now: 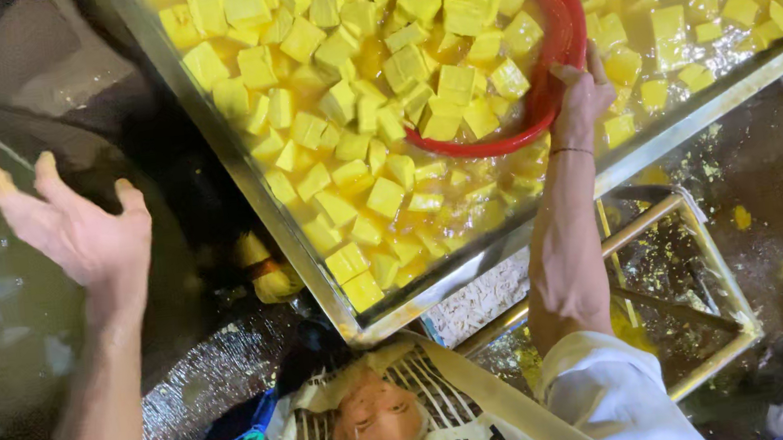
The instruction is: The person scoops yellow tofu cubes from a large metal tray using a red plastic colander, then lowers the colander into a vat of hot liquid and transfers the cubes between the tray and the vats, repeating the scooping and dipping cycle.
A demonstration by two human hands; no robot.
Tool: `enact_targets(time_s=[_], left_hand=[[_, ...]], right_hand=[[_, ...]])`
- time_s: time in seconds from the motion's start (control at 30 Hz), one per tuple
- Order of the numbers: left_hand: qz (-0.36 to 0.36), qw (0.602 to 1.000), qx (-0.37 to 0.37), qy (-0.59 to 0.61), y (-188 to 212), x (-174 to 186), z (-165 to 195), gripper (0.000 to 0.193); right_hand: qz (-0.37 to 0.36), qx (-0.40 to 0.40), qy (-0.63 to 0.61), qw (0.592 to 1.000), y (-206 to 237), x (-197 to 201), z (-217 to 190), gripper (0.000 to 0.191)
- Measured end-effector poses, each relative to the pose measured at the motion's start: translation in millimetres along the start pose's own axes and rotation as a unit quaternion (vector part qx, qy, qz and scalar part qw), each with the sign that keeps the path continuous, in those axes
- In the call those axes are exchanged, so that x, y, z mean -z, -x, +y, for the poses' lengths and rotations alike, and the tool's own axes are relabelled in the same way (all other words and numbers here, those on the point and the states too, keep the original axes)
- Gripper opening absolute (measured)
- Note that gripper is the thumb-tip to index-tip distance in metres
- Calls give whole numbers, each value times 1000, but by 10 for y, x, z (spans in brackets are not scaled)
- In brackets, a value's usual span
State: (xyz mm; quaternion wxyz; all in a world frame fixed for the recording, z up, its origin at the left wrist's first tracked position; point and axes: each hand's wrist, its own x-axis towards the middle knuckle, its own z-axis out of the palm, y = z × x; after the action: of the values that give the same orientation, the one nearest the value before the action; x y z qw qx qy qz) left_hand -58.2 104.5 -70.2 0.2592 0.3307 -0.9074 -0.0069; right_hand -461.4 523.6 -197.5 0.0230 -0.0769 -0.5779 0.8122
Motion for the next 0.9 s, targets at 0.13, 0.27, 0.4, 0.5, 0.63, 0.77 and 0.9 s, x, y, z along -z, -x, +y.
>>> enact_targets(time_s=[0.13,0.27,0.4,0.5,0.63,0.77,0.9], left_hand=[[25,980,-73,185,135,-201,463,52],[-225,899,77,367,124,-953,1593,79],[-366,701,221,571,-82,-1477,2744,80],[-368,700,283,543,-270,-1460,3097,50],[-428,614,357,559,-475,-1306,3077,36],[-433,624,226,610,-581,-1221,3006,31],[-401,632,162,643,-432,-1160,2853,37]], right_hand=[[32,-39,-21,998,68,27,-127,70],[50,-66,-95,992,164,-67,-226,68],[66,-106,-88,988,203,-142,-352,64],[47,-103,-75,991,186,-131,-462,60],[9,-123,-6,992,130,-57,-642,54],[-35,-83,39,995,129,23,-836,59],[-61,-53,28,996,379,54,-1074,66]])
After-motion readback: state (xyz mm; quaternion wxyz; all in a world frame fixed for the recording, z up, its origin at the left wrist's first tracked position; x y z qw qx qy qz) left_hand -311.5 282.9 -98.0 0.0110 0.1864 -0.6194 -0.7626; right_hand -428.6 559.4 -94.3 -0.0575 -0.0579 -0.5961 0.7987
